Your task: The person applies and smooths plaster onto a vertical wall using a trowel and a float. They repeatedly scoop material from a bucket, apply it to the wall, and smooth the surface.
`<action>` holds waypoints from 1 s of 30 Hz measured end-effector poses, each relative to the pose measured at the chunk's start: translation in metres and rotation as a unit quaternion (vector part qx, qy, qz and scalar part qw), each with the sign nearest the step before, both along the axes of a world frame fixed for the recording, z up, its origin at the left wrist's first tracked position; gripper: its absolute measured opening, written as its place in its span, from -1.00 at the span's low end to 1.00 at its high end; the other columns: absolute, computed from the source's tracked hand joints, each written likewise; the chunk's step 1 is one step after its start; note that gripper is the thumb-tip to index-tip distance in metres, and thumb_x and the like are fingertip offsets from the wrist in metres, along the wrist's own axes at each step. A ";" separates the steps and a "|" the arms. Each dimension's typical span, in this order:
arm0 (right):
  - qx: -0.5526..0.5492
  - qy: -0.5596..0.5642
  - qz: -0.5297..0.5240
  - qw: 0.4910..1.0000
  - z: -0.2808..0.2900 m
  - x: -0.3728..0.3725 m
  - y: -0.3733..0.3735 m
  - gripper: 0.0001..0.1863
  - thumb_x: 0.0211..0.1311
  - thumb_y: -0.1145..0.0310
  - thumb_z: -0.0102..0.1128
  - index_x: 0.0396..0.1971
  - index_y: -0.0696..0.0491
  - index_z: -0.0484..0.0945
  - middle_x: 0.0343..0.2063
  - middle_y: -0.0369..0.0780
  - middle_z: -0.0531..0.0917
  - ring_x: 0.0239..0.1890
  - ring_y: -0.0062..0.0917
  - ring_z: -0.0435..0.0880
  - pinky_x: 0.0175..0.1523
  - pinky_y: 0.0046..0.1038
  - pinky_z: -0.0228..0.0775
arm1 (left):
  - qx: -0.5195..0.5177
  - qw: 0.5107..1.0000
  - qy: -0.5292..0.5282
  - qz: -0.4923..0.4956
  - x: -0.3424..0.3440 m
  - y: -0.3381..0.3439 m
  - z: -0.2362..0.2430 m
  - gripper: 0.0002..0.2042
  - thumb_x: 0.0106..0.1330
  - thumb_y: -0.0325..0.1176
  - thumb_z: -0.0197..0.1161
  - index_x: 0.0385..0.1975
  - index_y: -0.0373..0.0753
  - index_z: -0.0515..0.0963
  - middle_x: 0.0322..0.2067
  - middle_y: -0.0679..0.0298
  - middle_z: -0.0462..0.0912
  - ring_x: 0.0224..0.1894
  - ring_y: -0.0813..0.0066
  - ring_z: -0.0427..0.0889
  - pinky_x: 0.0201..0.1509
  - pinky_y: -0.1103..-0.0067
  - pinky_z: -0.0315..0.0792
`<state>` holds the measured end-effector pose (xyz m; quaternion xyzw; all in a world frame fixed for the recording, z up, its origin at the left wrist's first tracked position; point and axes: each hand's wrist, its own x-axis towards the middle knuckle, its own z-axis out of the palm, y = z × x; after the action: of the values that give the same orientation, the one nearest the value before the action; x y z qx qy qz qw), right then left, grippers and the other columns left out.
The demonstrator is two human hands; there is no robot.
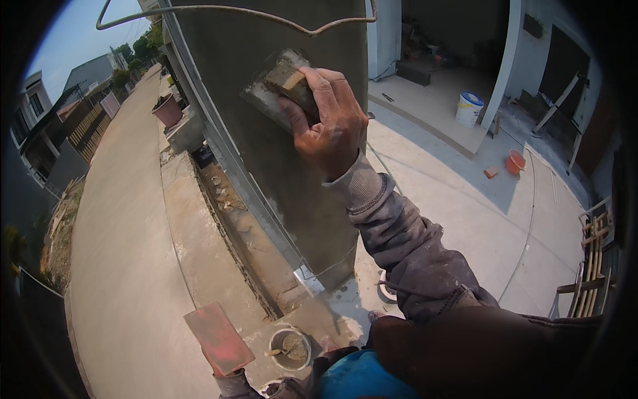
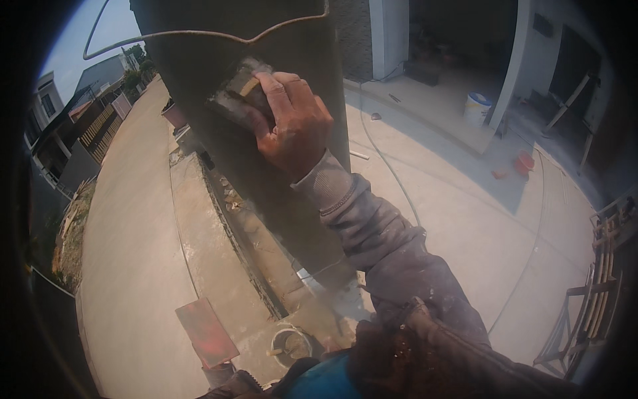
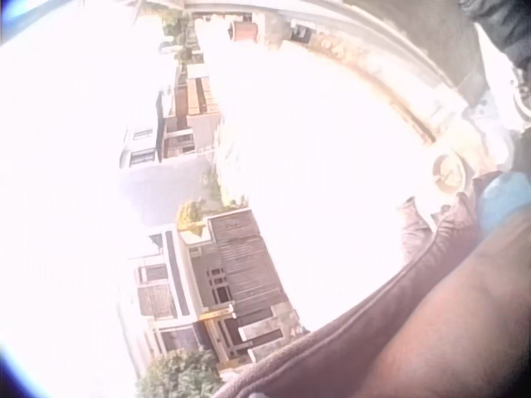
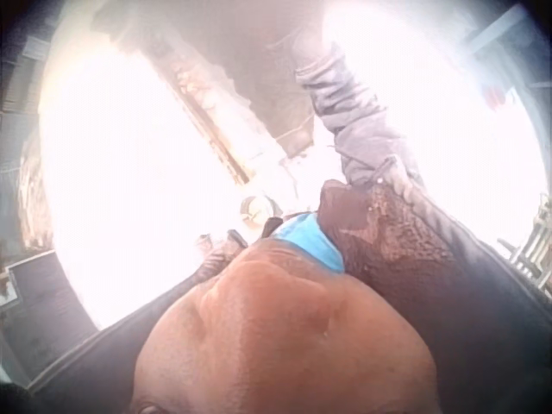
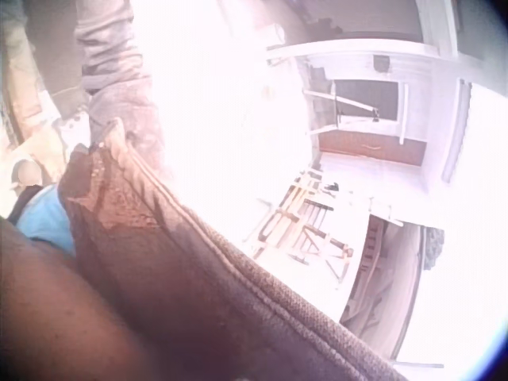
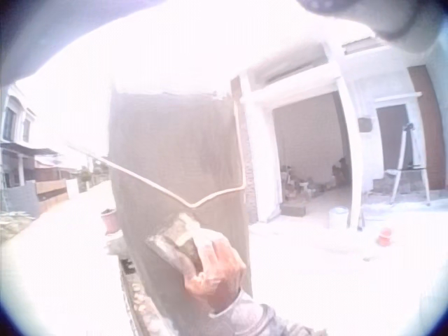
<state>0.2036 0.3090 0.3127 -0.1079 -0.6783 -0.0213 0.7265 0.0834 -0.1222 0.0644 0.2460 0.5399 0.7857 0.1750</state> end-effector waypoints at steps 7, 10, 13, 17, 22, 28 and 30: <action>-0.179 0.086 -0.076 0.977 -0.081 0.022 0.031 -0.54 0.24 0.24 0.41 0.08 0.08 0.55 -0.11 -0.17 0.63 -0.16 -0.25 0.72 -0.15 -0.31 0.57 | 0.079 0.992 0.044 -0.086 -0.044 0.030 0.033 -0.51 0.54 -0.24 0.02 0.39 -0.26 0.22 0.17 0.07 0.48 0.06 0.30 0.57 0.06 0.46 0.56; -0.101 0.023 -0.017 0.994 -0.079 -0.003 -0.025 -0.57 0.25 0.27 0.40 0.08 0.07 0.56 -0.11 -0.16 0.63 -0.16 -0.25 0.71 -0.14 -0.33 0.57 | 0.115 0.985 0.074 -0.107 -0.060 0.040 0.052 -0.51 0.54 -0.24 0.02 0.39 -0.26 0.22 0.17 0.07 0.48 0.06 0.30 0.57 0.06 0.47 0.56; -0.148 0.037 0.022 0.988 0.032 -0.005 -0.030 -0.58 0.25 0.23 0.42 0.02 0.11 0.58 -0.12 -0.14 0.63 -0.13 -0.26 0.68 -0.04 -0.34 0.54 | 0.161 0.972 0.115 -0.128 -0.077 0.045 0.070 -0.51 0.54 -0.25 0.03 0.40 -0.26 0.22 0.17 0.06 0.47 0.06 0.30 0.57 0.05 0.47 0.56; -0.175 0.110 -0.094 0.974 0.029 0.012 0.021 -0.59 0.29 0.19 0.40 0.00 0.12 0.57 -0.14 -0.14 0.65 -0.11 -0.27 0.68 -0.01 -0.34 0.51 | 0.216 0.960 0.128 -0.122 -0.087 0.063 0.108 -0.51 0.53 -0.24 0.05 0.39 -0.25 0.22 0.18 0.04 0.46 0.05 0.29 0.57 0.04 0.48 0.58; -0.386 0.009 -0.049 0.921 -0.188 0.027 -0.011 -0.51 0.30 0.17 0.34 0.11 0.13 0.46 -0.02 -0.05 0.61 0.08 -0.17 0.63 0.13 -0.26 0.48 | 0.342 0.891 0.053 -0.292 -0.084 0.142 0.208 -0.40 0.53 -0.11 0.06 0.44 -0.29 0.14 0.36 -0.06 0.26 0.31 0.11 0.40 0.29 0.39 0.49; -0.288 0.024 0.038 0.956 -0.153 0.045 -0.046 -0.61 0.28 0.41 0.32 0.07 0.13 0.48 -0.09 -0.10 0.60 -0.04 -0.28 0.63 0.08 -0.36 0.46 | 0.415 0.697 0.125 -0.571 -0.074 0.237 0.361 -0.33 0.56 0.04 -0.06 0.50 -0.25 0.05 0.46 -0.12 0.10 0.47 -0.08 0.20 0.54 0.30 0.21; -0.267 0.026 0.035 0.963 -0.110 0.056 -0.038 -0.60 0.24 0.43 0.35 0.06 0.13 0.51 -0.11 -0.09 0.61 -0.03 -0.26 0.65 0.08 -0.36 0.49 | 0.416 0.717 0.158 -0.536 -0.068 0.248 0.395 -0.37 0.57 -0.04 -0.07 0.49 -0.28 0.06 0.44 -0.17 0.10 0.47 -0.20 0.17 0.57 0.18 0.14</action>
<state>0.2594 0.2712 0.2026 -0.2741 -0.6439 0.1889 0.6888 0.0151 0.1262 0.4596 0.6629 -0.0444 0.6554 0.3591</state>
